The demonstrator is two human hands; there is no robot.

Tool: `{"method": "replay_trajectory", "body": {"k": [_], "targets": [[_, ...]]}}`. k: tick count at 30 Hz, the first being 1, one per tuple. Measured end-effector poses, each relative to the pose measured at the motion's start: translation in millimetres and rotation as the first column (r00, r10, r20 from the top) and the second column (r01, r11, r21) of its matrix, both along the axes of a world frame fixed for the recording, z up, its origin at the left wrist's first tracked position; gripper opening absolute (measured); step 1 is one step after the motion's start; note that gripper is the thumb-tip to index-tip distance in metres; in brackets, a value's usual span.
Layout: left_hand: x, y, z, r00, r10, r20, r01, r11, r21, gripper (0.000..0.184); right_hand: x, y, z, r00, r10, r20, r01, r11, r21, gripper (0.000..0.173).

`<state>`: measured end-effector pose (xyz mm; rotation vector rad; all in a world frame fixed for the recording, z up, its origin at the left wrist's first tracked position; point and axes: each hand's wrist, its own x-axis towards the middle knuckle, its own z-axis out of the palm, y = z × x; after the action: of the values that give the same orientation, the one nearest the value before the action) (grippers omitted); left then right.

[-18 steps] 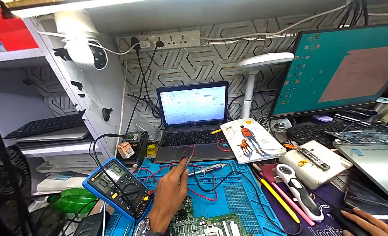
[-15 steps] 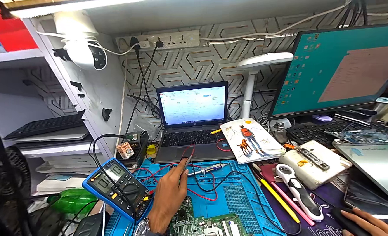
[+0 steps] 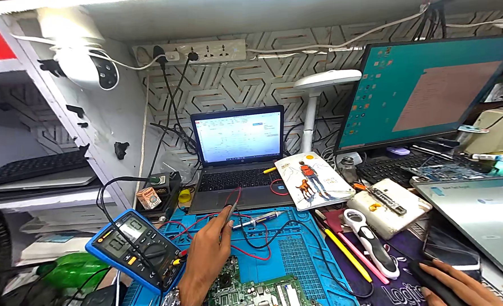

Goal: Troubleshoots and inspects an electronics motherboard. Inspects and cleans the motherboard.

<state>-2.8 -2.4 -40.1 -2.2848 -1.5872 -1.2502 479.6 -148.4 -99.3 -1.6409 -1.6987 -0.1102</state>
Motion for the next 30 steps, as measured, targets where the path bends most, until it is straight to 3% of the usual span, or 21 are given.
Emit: {"method": "replay_trajectory", "body": {"k": [30], "targets": [[-0.7, -0.1, -0.7, 1.000, -0.003, -0.002, 0.003, 1.000, -0.004, 0.042, -3.8, -3.6, 4.0, 1.000, 0.026, -0.009, -0.026, 0.999, 0.037, 0.039]]}}
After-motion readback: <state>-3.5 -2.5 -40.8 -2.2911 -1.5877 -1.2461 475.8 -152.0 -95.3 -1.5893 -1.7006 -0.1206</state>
